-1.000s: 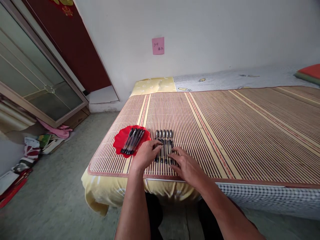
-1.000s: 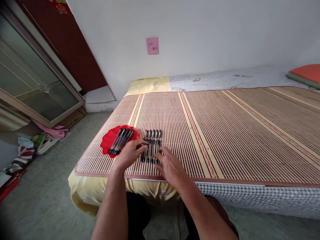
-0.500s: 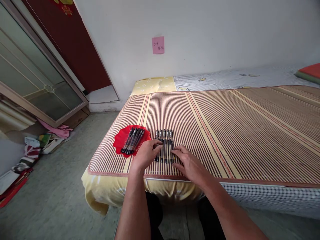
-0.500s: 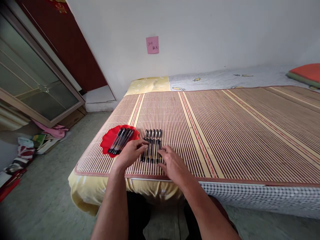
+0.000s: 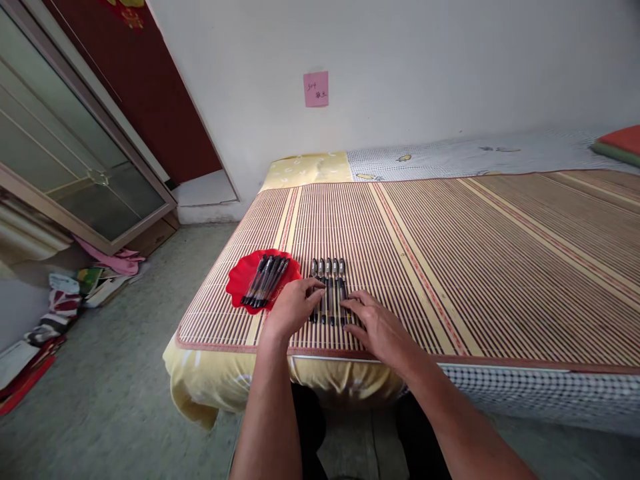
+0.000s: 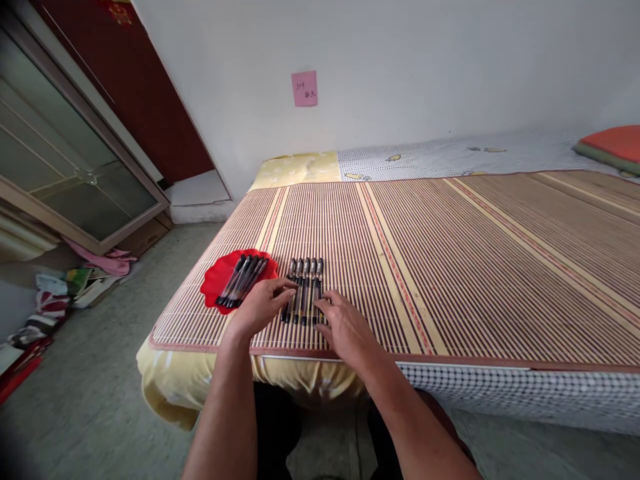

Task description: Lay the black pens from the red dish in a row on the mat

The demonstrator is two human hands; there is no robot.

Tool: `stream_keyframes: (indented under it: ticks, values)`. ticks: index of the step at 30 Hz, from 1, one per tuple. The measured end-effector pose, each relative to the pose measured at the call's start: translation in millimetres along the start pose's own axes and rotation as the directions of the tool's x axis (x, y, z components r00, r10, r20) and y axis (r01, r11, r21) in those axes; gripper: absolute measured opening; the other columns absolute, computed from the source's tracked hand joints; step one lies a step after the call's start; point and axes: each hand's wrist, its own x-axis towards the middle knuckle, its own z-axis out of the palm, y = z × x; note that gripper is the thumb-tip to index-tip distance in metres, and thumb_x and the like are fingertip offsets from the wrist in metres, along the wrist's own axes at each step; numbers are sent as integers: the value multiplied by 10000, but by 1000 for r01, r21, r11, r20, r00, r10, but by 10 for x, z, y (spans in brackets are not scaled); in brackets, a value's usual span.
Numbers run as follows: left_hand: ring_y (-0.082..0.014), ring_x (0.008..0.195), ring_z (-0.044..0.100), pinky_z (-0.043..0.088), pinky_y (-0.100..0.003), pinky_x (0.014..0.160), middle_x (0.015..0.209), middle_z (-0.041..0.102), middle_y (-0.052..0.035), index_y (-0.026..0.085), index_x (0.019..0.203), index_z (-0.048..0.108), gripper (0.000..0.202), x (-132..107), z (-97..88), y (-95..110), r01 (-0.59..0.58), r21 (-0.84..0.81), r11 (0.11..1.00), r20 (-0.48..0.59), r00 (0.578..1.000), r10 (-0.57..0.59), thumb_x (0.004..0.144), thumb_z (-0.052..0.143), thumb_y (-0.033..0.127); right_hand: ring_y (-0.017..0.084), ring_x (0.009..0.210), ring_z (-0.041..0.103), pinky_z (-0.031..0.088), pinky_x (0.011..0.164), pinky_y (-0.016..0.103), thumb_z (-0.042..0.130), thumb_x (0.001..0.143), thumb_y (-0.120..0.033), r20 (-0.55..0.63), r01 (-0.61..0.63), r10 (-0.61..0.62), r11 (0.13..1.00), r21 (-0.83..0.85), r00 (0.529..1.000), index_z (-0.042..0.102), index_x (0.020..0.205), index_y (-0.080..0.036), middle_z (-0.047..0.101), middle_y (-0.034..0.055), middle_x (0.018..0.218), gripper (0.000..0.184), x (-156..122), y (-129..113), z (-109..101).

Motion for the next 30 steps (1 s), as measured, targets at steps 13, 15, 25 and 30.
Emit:
stream_keyframes:
  ticks: [13,15,25,30]
  values:
    - [-195,756,657,447,-280,674,820,752,-59,155,1064,772,281,-21,-22,35,8,22,1000,-11,1000,-8,913,561,262,265,1173,641,540,998,444,744,854,-150,66,-87,80,991,102,995,594,1380,-240,575,103,1351,554,-35,174,-141]
    - [-195,759,659,454,-283,687,823,754,-58,156,1066,771,276,-16,-19,31,8,23,1000,-7,1000,-8,910,568,258,271,1174,640,537,1001,448,750,849,-145,60,-71,66,993,90,996,607,1362,-239,590,102,1329,541,-33,181,-144]
    - [-185,765,664,450,-276,688,852,766,-57,157,1041,769,255,-4,6,15,-14,1,1000,-1,1000,14,913,568,248,288,1136,653,576,920,446,735,882,-173,51,-54,51,998,44,997,631,1336,-206,623,124,1267,467,-26,110,-151]
    - [-186,756,658,438,-275,677,839,762,-58,148,1041,770,262,-5,1,14,-8,6,1000,-1,1000,8,919,566,258,290,1118,655,577,923,445,755,871,-190,36,-43,43,999,10,998,657,1302,-201,631,123,1231,442,-18,104,-144]
